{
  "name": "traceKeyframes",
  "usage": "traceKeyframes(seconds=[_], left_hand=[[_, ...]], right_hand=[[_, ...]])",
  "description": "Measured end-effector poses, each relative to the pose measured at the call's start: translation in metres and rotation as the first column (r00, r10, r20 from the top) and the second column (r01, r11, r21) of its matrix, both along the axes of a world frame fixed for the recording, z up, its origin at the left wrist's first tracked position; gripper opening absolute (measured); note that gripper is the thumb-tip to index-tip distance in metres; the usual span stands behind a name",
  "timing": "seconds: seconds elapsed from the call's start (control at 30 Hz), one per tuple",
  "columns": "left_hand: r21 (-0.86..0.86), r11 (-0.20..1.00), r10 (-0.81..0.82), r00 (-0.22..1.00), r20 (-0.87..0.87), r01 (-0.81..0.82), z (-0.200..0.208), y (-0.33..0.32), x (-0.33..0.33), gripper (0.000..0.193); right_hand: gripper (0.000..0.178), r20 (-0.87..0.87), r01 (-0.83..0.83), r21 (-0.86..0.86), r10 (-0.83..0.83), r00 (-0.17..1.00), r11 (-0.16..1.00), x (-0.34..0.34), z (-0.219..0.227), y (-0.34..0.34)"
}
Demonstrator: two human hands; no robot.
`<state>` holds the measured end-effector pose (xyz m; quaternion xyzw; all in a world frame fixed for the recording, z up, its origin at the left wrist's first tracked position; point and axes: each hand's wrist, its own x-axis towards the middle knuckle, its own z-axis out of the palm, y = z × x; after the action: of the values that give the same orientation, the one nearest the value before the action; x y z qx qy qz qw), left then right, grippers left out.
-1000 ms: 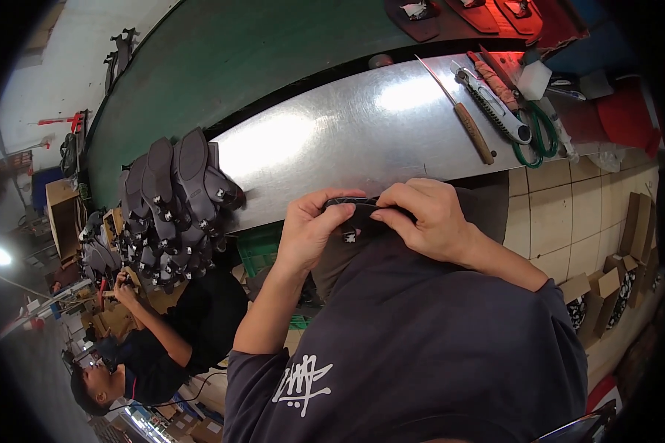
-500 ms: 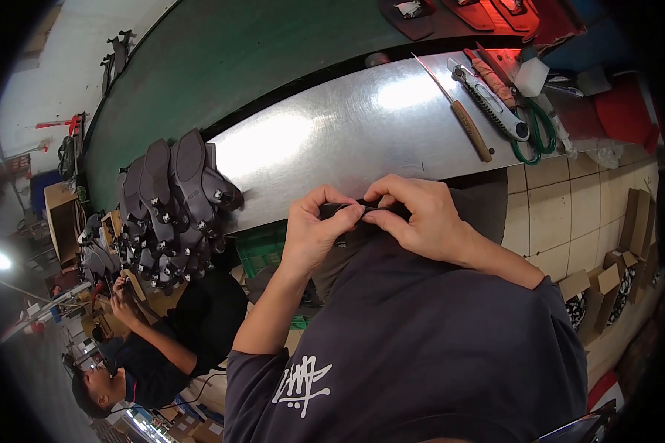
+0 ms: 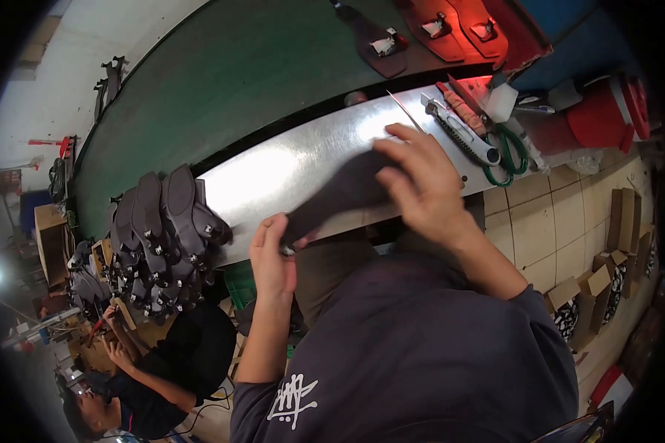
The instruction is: Assembling shoe soles and components at a workbench in a factory.
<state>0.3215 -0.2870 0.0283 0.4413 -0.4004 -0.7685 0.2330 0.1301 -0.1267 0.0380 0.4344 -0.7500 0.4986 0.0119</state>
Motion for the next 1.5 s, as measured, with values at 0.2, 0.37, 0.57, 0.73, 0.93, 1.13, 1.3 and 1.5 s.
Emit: traceKeyframes(seconds=[0.2, 0.37, 0.57, 0.73, 0.93, 1.13, 1.3, 1.5], left_hand=[[0.346, 0.938, 0.020, 0.993, -0.112, 0.020, -0.035, -0.009, 0.026, 0.043], [0.546, 0.835, -0.016, 0.993, -0.113, 0.075, -0.023, -0.006, 0.014, 0.040], [0.749, 0.660, 0.208, 0.973, -0.102, -0.063, -0.025, 0.004, 0.000, 0.026], [0.816, 0.577, 0.229, 0.964, -0.136, -0.023, -0.025, 0.010, -0.018, 0.024], [0.722, 0.692, 0.208, 0.961, -0.183, -0.012, -0.020, 0.016, -0.025, 0.025], [0.629, 0.771, 0.180, 0.981, -0.067, -0.099, -0.024, 0.023, -0.022, 0.022], [0.761, 0.647, 0.199, 0.974, -0.108, -0.048, -0.023, 0.020, -0.023, 0.018], [0.827, 0.562, 0.245, 0.950, -0.194, 0.024, -0.014, 0.023, -0.026, 0.024]], right_hand=[[0.038, -0.376, 0.369, 0.270, -0.256, 0.891, 0.889, -0.028, -0.056, 0.022], [0.033, -0.070, 0.181, 0.233, -0.169, 0.983, 0.956, -0.023, -0.058, 0.019], [0.036, 0.743, -0.401, -0.053, 0.305, 0.596, 0.914, 0.047, -0.021, 0.012], [0.058, 0.829, -0.493, -0.149, 0.379, 0.410, 0.858, 0.065, -0.021, 0.003], [0.055, 0.753, -0.458, -0.082, 0.356, 0.553, 0.885, 0.071, -0.031, 0.001], [0.043, 0.459, -0.388, -0.004, 0.347, 0.818, 0.922, 0.067, -0.035, 0.001], [0.048, 0.696, -0.501, -0.061, 0.397, 0.599, 0.863, 0.062, -0.030, 0.002], [0.051, 0.845, -0.454, -0.177, 0.372, 0.385, 0.873, 0.070, -0.038, 0.001]])
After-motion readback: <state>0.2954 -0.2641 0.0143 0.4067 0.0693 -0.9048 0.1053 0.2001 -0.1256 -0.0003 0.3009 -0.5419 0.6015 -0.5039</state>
